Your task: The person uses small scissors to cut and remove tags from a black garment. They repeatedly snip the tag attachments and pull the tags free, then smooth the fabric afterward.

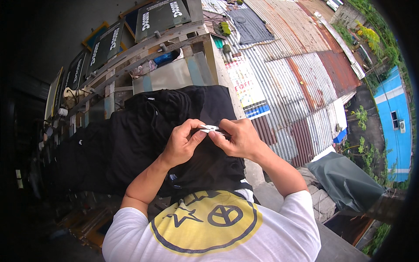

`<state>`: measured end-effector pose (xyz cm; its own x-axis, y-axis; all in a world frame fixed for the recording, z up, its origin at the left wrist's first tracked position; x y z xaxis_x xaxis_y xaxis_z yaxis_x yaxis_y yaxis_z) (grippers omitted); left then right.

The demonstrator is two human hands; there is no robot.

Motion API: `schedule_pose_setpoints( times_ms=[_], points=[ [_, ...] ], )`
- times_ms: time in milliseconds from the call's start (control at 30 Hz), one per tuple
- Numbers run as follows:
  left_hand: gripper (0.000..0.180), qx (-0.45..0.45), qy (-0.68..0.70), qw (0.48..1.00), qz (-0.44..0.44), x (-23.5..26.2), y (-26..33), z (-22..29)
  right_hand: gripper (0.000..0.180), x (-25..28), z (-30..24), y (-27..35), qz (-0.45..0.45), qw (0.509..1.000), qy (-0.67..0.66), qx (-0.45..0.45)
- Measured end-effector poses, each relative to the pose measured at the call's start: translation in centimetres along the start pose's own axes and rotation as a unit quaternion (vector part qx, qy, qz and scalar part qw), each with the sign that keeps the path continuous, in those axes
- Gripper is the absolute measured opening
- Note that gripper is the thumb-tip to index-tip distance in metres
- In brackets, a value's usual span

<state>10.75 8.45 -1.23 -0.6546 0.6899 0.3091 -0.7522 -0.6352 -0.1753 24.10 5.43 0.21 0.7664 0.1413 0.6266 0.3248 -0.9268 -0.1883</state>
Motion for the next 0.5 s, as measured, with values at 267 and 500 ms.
schedule_pose_setpoints(
  times_ms=[267, 500],
  points=[
    [0.013, 0.004, -0.003, 1.000, -0.007, -0.09, 0.00, 0.01, 0.036, 0.09, -0.13, 0.18, 0.007, 1.000, 0.017, 0.004],
    [0.014, 0.005, -0.005, 1.000, -0.015, -0.20, -0.01, 0.11, 0.037, 0.09, -0.28, 0.37, 0.019, 0.999, 0.025, 0.013]
  ],
)
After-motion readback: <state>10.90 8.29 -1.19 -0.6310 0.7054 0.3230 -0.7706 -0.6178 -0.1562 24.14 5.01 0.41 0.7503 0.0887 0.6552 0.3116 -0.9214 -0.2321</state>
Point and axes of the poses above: each hand's wrist, its own y-axis away from the middle knuckle, its own x-axis out of the back of the hand, z = x × y, the point moved 10 cm from there along -y, towards the middle knuckle, and after that the axes turned 12 degrees about -z, right-handed, at the moved point
